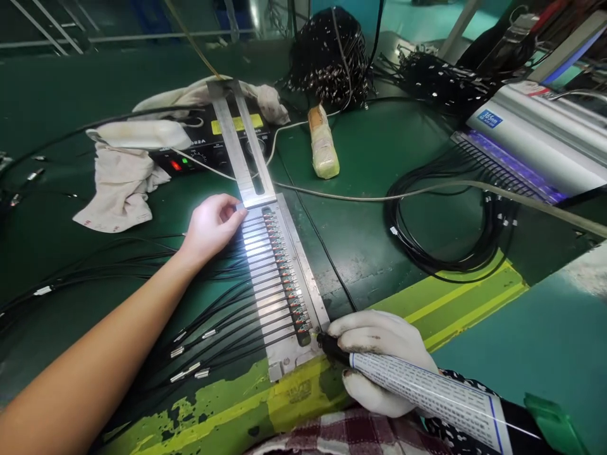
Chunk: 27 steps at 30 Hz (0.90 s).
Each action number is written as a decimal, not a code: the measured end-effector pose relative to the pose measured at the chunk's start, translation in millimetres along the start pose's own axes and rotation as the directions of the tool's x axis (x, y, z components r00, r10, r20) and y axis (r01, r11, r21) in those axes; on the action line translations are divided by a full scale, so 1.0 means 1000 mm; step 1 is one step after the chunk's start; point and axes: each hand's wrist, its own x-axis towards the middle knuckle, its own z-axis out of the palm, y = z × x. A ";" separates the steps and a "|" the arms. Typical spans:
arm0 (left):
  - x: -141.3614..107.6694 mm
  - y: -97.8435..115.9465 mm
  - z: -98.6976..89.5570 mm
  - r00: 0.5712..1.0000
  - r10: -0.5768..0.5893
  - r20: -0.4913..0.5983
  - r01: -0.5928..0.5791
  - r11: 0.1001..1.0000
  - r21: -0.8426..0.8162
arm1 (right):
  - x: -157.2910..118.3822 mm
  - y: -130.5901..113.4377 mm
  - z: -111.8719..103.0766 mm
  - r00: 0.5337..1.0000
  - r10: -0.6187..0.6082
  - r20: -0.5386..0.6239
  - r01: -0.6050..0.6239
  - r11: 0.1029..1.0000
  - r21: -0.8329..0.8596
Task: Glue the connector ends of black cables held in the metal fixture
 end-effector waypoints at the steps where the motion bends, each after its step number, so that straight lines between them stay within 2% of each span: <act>1: 0.000 0.000 0.000 1.000 0.005 -0.004 -0.005 1.000 0.001 | 0.000 0.000 0.000 1.000 0.003 0.000 -0.003 1.000 0.003; 11: 0.001 -0.005 0.003 0.999 0.034 0.002 -0.034 0.998 0.045 | -0.004 0.001 0.005 0.998 0.058 0.005 -0.058 0.997 0.052; 14: 0.002 -0.006 -0.001 0.999 0.034 0.021 -0.036 0.996 0.076 | -0.009 0.000 0.007 0.990 0.131 -0.052 -0.118 0.972 0.203; 16: 0.002 0.000 -0.011 0.998 0.046 0.047 -0.051 0.993 0.107 | -0.011 0.002 0.007 0.959 0.263 -0.109 -0.209 0.911 0.355; 19: -0.003 0.024 -0.030 0.995 0.093 0.036 -0.098 0.977 0.190 | 0.000 0.015 0.000 0.867 0.462 -0.186 -0.253 0.730 0.635; 22: -0.004 0.066 -0.032 0.981 0.192 0.019 -0.190 0.946 0.261 | 0.030 0.037 -0.019 0.810 0.552 -0.198 -0.148 0.519 0.842; 25: 0.015 0.116 -0.003 0.957 0.266 0.113 -0.287 0.919 0.270 | 0.064 0.061 -0.041 0.756 0.595 -0.273 0.002 0.415 0.910; 27: 0.041 0.145 0.028 0.964 0.235 0.122 -0.262 0.918 0.300 | 0.078 0.077 -0.051 0.713 0.625 -0.318 0.076 0.382 0.921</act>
